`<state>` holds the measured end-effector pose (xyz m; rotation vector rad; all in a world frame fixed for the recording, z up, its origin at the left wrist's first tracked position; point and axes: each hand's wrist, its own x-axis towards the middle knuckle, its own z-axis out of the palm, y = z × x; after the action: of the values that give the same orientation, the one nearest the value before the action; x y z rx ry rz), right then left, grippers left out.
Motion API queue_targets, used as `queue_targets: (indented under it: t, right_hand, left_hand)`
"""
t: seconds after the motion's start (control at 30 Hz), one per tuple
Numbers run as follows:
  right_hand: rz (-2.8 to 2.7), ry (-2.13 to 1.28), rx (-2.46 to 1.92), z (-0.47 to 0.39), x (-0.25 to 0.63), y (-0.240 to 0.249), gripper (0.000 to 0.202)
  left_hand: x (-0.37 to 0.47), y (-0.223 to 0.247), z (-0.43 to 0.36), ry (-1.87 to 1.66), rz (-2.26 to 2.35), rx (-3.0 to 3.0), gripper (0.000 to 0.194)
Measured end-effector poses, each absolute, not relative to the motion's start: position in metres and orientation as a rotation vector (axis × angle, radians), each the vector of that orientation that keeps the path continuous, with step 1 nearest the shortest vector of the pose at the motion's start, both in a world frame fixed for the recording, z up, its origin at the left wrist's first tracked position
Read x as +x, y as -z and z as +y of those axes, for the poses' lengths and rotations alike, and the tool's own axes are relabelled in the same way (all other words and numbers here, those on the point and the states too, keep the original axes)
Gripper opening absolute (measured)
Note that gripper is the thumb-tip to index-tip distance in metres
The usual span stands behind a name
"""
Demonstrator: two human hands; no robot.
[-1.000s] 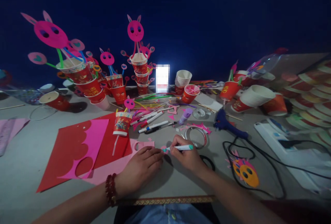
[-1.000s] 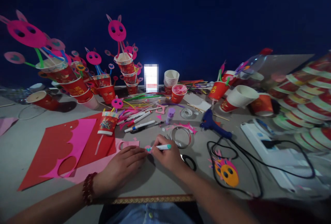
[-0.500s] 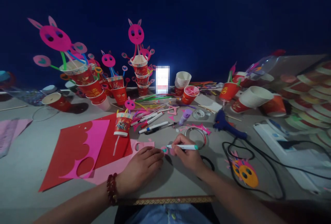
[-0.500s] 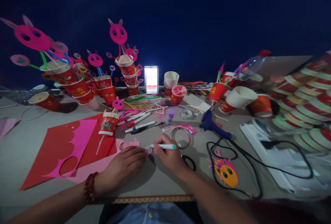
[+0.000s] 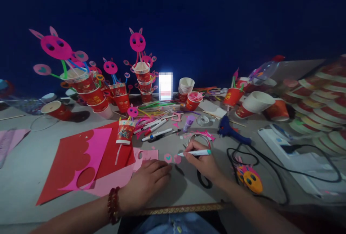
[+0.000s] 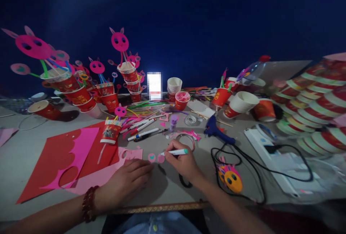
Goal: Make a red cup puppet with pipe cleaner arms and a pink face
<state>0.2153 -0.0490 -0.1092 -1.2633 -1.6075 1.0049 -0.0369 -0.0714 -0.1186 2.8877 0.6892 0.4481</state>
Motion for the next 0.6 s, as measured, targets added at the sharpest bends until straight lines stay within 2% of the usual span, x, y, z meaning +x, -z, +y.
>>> queue_targets:
  t: [0.17, 0.6]
  right_hand:
    - [-1.671, -0.888, -1.262, -0.05, 0.213, 0.123, 0.015]
    - [-1.848, -0.836, -1.311, -0.052, 0.212, 0.125, 0.013]
  left_hand:
    - [-0.018, 0.114, -0.071, -0.396, 0.707, 2.935, 0.015]
    - [-0.012, 0.121, -0.067, -0.401, 0.754, 2.935, 0.018]
